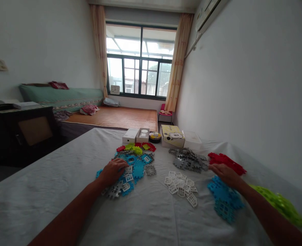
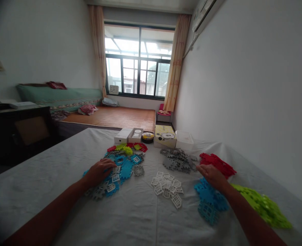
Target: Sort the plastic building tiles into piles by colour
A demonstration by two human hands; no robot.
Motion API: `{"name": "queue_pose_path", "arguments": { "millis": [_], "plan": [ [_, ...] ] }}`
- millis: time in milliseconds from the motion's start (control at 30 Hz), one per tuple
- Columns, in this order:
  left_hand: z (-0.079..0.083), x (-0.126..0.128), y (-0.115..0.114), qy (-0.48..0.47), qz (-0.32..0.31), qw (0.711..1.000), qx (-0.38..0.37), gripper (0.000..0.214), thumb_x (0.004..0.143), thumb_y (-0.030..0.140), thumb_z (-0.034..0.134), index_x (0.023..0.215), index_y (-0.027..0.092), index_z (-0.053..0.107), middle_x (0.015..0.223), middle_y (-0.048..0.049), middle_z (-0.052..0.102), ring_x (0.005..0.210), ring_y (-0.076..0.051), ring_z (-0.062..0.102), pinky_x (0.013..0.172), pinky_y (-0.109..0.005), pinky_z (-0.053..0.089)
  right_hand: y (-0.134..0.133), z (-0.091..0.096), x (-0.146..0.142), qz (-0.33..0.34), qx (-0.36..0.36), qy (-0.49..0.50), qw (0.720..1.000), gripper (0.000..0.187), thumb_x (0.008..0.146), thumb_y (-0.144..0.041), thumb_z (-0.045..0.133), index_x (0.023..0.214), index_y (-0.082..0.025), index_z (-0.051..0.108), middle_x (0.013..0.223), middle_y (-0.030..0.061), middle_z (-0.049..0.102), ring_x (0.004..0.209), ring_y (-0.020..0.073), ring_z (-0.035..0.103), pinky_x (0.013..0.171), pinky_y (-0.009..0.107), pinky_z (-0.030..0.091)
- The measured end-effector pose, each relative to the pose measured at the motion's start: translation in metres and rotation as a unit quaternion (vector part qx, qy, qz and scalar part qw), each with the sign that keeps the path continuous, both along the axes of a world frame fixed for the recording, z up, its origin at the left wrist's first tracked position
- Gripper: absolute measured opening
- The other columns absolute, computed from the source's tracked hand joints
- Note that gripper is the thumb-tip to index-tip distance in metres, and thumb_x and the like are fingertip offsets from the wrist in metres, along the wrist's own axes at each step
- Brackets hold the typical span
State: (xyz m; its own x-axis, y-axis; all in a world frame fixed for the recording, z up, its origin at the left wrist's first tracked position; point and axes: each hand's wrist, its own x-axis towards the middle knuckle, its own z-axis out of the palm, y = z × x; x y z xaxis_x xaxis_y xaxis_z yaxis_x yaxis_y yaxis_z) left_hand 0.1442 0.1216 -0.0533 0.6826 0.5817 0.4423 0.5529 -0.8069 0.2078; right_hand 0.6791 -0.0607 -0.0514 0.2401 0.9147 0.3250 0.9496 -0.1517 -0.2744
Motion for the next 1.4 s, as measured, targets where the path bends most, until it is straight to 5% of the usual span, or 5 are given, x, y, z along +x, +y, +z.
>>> {"name": "queue_pose_path", "arguments": {
  "millis": [200,533,900,1167,1400],
  "plan": [
    [-0.002,-0.001,-0.001,0.002,0.001,1.000,0.013,0.024,0.088,0.022,0.047,0.095,0.026,0.069,0.101,-0.0022,0.069,0.096,-0.018,0.061,0.087,-0.031,0.046,-0.023,-0.027,-0.030,0.101,-0.118,0.067,0.986,0.054,0.085,-0.063,0.038,0.109,-0.025,0.068,0.122,0.0063,0.064,0.118,0.0269,0.053,0.106,0.043,0.035],
    [0.002,0.000,-0.006,0.015,0.003,1.000,0.008,0.025,0.087,0.017,0.047,0.098,0.026,0.068,0.102,-0.0020,0.068,0.100,-0.019,0.058,0.088,-0.032,0.044,-0.035,0.001,-0.049,0.110,-0.126,0.064,0.984,0.049,0.084,-0.062,0.042,0.103,-0.026,0.070,0.114,0.0081,0.067,0.110,0.0282,0.058,0.100,0.041,0.042],
    [0.005,0.000,-0.010,0.022,0.016,1.000,-0.002,0.024,0.087,0.019,0.047,0.097,0.025,0.069,0.099,-0.0022,0.068,0.100,-0.019,0.057,0.088,-0.031,0.044,0.067,0.033,-0.225,0.313,-0.107,-0.030,0.943,0.032,0.088,-0.035,0.047,0.112,-0.022,0.064,0.109,0.0087,0.068,0.103,0.0230,0.060,0.090,0.036,0.045],
    [0.005,0.000,-0.012,0.034,0.015,0.999,-0.010,0.023,0.086,0.018,0.049,0.097,0.024,0.069,0.098,-0.0027,0.068,0.098,-0.019,0.058,0.088,-0.031,0.045,0.185,0.016,-0.291,0.190,0.006,0.014,0.982,0.040,0.087,-0.023,0.049,0.126,-0.018,0.053,0.121,0.0098,0.063,0.114,0.0209,0.054,0.097,0.033,0.039],
    [0.005,-0.002,-0.012,0.031,0.015,0.999,-0.012,0.023,0.085,0.016,0.050,0.097,0.024,0.068,0.098,-0.0025,0.069,0.098,-0.019,0.058,0.088,-0.031,0.045,0.209,0.012,-0.315,0.152,0.005,0.049,0.987,0.029,0.082,-0.026,0.058,0.110,-0.022,0.063,0.105,0.0071,0.069,0.103,0.0209,0.059,0.087,0.029,0.041]
  ]
}}
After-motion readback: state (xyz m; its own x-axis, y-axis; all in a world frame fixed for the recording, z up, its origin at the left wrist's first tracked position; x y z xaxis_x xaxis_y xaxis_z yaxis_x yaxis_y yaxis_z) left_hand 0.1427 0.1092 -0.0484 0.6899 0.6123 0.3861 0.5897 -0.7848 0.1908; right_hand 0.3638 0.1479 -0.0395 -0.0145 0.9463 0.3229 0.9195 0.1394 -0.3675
